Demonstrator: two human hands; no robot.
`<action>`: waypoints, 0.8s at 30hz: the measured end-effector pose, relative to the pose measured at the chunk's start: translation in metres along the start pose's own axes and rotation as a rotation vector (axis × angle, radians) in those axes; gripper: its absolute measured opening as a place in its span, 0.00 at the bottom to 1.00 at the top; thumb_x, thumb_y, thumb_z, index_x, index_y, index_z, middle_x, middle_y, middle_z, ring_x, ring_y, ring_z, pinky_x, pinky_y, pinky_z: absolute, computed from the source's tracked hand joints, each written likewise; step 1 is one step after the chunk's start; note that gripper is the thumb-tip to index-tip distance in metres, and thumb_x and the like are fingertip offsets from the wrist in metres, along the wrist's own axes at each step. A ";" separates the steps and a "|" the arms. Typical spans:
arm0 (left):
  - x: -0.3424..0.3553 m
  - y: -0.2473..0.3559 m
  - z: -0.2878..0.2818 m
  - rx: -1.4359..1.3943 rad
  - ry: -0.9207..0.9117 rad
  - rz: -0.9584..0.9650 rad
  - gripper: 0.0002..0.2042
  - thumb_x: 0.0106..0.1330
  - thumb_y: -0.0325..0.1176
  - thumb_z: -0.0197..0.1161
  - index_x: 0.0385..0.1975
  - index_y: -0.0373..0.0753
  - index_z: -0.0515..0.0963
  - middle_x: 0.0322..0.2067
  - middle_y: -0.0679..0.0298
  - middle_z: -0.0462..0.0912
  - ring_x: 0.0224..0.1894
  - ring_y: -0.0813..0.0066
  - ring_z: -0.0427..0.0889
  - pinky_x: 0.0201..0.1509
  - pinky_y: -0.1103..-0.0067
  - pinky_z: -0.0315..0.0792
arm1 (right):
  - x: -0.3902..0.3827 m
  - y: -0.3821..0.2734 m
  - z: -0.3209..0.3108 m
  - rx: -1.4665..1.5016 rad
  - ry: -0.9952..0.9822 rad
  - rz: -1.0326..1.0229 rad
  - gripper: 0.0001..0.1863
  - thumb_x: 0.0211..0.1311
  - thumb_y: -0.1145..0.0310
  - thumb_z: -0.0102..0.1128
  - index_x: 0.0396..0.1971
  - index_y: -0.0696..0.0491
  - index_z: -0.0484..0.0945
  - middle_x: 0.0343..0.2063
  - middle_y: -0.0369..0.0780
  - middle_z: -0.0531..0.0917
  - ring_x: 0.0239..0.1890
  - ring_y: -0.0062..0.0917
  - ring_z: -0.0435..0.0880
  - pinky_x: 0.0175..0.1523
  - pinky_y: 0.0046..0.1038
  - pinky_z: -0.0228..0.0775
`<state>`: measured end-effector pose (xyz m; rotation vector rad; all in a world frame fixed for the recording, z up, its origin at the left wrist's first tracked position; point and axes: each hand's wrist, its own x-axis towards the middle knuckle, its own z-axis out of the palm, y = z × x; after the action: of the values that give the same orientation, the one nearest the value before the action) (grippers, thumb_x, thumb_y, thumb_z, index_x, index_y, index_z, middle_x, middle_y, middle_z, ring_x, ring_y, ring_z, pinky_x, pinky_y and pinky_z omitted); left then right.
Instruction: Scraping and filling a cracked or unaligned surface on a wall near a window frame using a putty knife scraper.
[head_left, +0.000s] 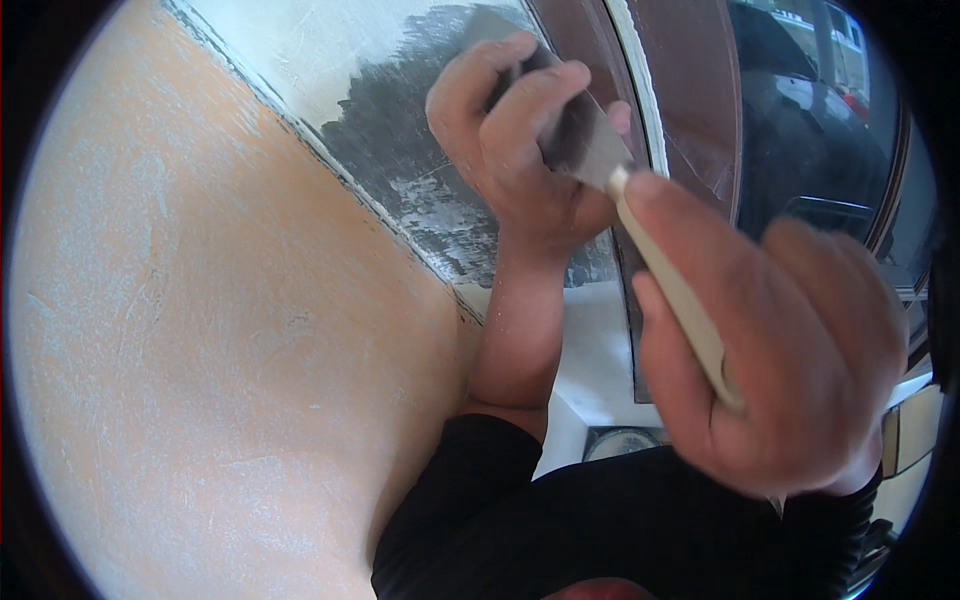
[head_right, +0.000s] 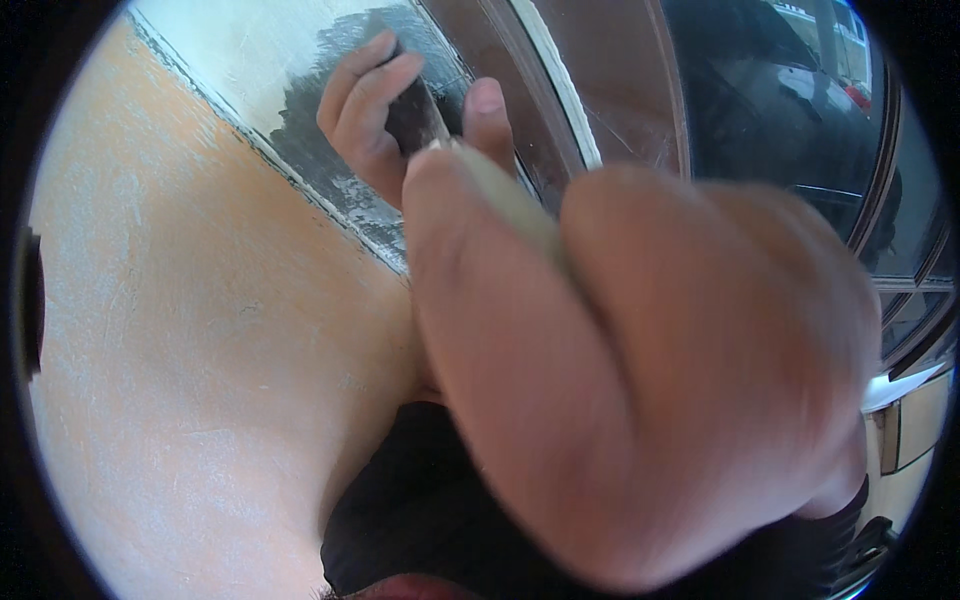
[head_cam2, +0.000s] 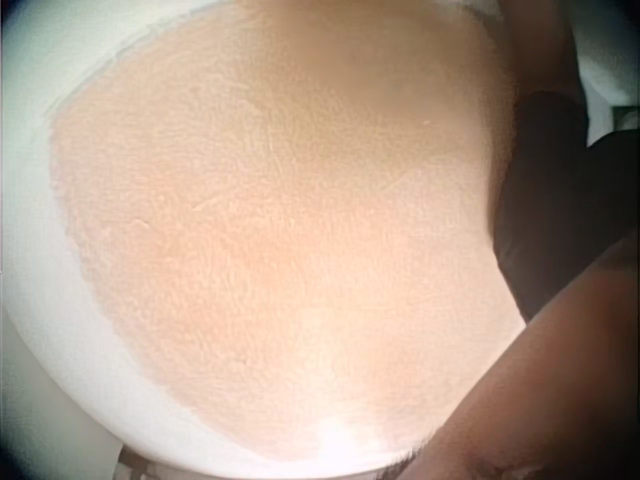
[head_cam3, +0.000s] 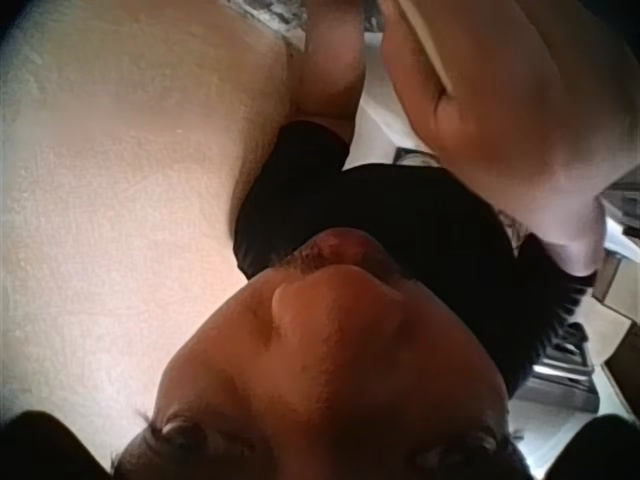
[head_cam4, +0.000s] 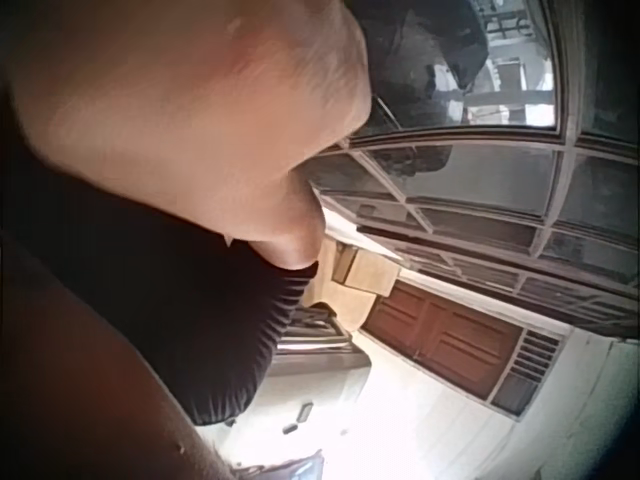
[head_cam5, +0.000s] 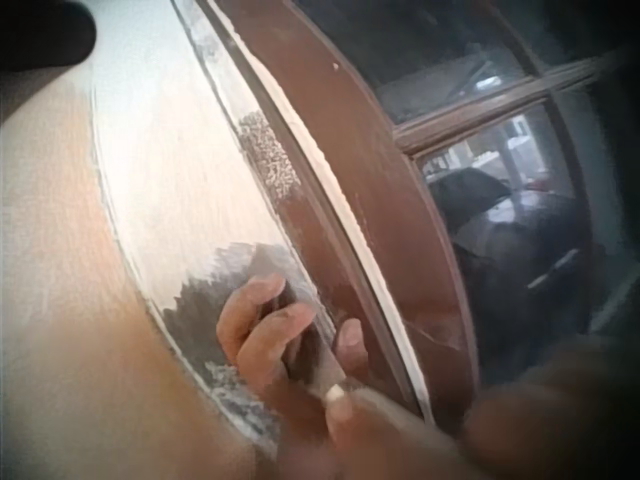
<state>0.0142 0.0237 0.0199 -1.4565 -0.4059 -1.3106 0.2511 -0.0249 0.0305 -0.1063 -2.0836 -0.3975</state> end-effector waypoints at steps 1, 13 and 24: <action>0.002 0.000 -0.003 0.062 -0.020 -0.009 0.22 0.56 0.41 0.72 0.49 0.47 0.76 0.53 0.58 0.74 0.55 0.58 0.70 0.57 0.65 0.64 | 0.002 0.003 0.006 0.022 0.042 -0.012 0.27 0.44 0.77 0.70 0.51 0.60 0.82 0.22 0.37 0.81 0.15 0.20 0.69 0.20 0.22 0.57; 0.003 0.011 0.002 0.122 0.029 -0.087 0.22 0.56 0.45 0.71 0.49 0.50 0.74 0.52 0.58 0.75 0.56 0.57 0.70 0.66 0.54 0.51 | 0.005 0.000 0.000 -0.009 0.017 -0.007 0.27 0.44 0.77 0.72 0.51 0.60 0.82 0.20 0.36 0.79 0.15 0.19 0.67 0.19 0.24 0.55; 0.005 0.002 0.004 0.132 0.005 -0.043 0.22 0.57 0.46 0.70 0.49 0.50 0.73 0.52 0.58 0.74 0.54 0.58 0.70 0.63 0.56 0.53 | 0.012 0.002 0.000 -0.012 0.017 -0.003 0.27 0.44 0.77 0.72 0.50 0.58 0.83 0.16 0.36 0.76 0.14 0.21 0.67 0.19 0.25 0.57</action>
<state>0.0191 0.0243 0.0239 -1.3406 -0.5133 -1.2975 0.2449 -0.0242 0.0409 -0.1070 -2.0655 -0.4114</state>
